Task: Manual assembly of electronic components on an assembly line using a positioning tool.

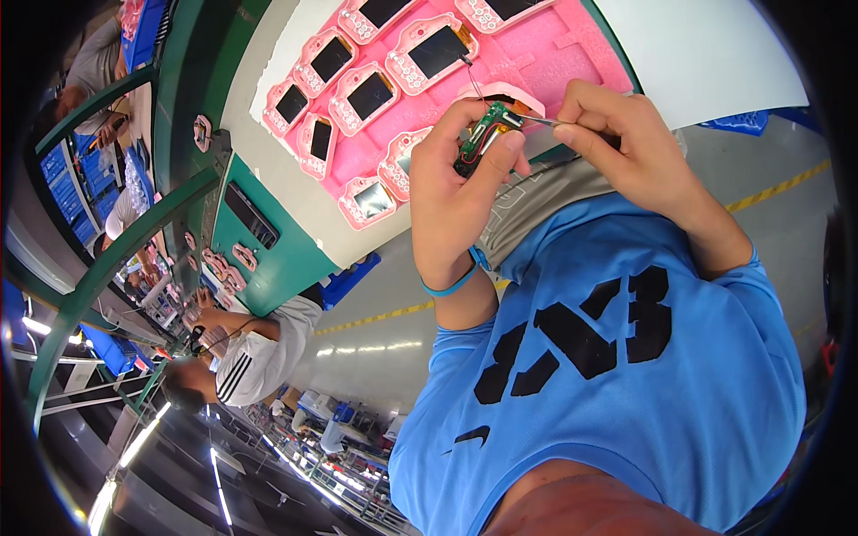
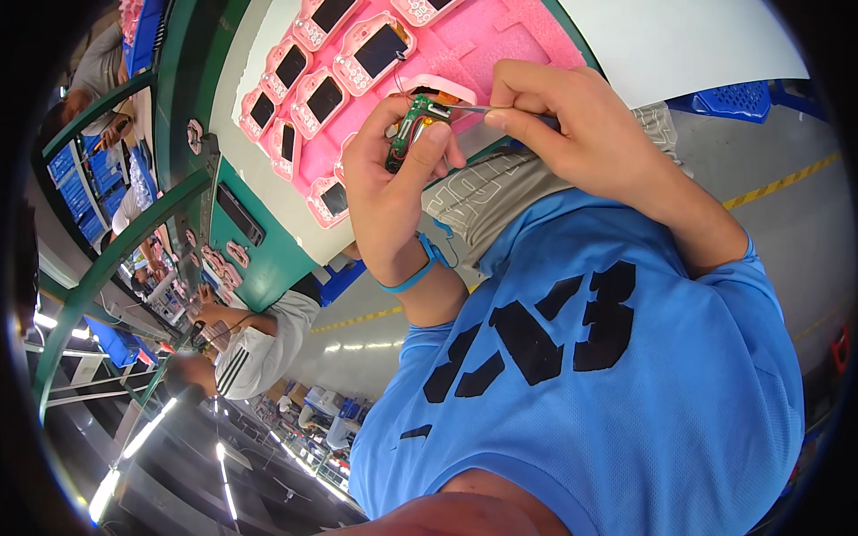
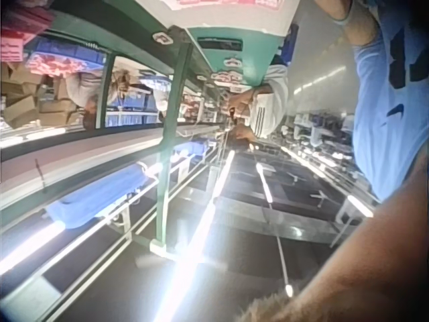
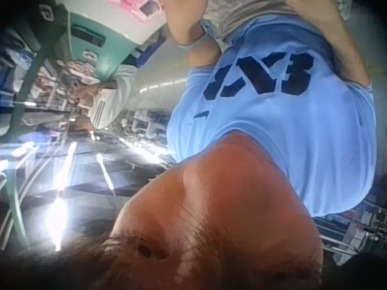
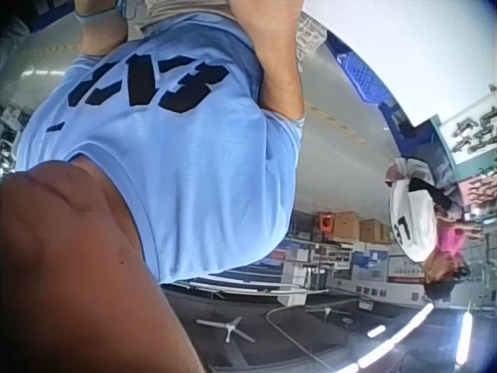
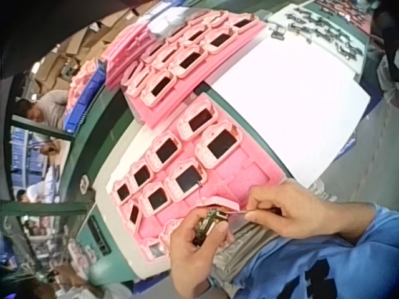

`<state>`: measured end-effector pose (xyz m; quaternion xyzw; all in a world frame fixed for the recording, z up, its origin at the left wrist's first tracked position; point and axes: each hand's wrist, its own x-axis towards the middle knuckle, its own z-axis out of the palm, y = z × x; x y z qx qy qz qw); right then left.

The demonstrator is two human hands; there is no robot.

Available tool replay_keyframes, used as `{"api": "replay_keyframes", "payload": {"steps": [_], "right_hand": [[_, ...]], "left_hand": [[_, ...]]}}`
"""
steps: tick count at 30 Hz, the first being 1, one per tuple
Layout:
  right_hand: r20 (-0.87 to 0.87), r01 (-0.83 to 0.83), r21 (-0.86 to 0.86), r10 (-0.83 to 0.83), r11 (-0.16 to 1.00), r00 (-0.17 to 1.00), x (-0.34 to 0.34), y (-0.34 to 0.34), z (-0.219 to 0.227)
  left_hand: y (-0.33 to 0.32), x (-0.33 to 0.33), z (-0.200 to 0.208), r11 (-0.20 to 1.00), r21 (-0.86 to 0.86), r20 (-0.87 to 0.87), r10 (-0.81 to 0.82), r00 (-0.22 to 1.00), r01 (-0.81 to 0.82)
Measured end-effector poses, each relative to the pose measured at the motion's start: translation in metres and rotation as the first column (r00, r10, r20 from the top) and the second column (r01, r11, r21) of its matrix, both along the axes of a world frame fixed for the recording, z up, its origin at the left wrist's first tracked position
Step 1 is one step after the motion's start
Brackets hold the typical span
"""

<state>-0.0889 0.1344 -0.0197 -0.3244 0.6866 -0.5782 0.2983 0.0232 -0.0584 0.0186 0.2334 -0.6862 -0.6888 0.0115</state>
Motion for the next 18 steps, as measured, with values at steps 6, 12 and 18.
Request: {"api": "replay_keyframes", "payload": {"steps": [6, 12, 18], "right_hand": [[0.041, -0.028, 0.006, 0.028, 1.000, 0.999, -0.001, 0.002, 0.001], [0.031, -0.028, -0.018, 0.028, 0.999, 0.999, 0.002, 0.004, -0.002], [0.063, -0.024, -0.031, 0.026, 0.999, 0.998, 0.002, 0.004, -0.001]], "left_hand": [[0.003, -0.001, 0.001, 1.000, -0.003, 0.003, 0.019, 1.000, -0.019], [0.007, -0.001, -0.001, 0.999, -0.023, 0.008, 0.042, 0.999, -0.041], [0.012, -0.001, 0.001, 0.997, -0.037, 0.001, 0.064, 0.998, -0.064]]}}
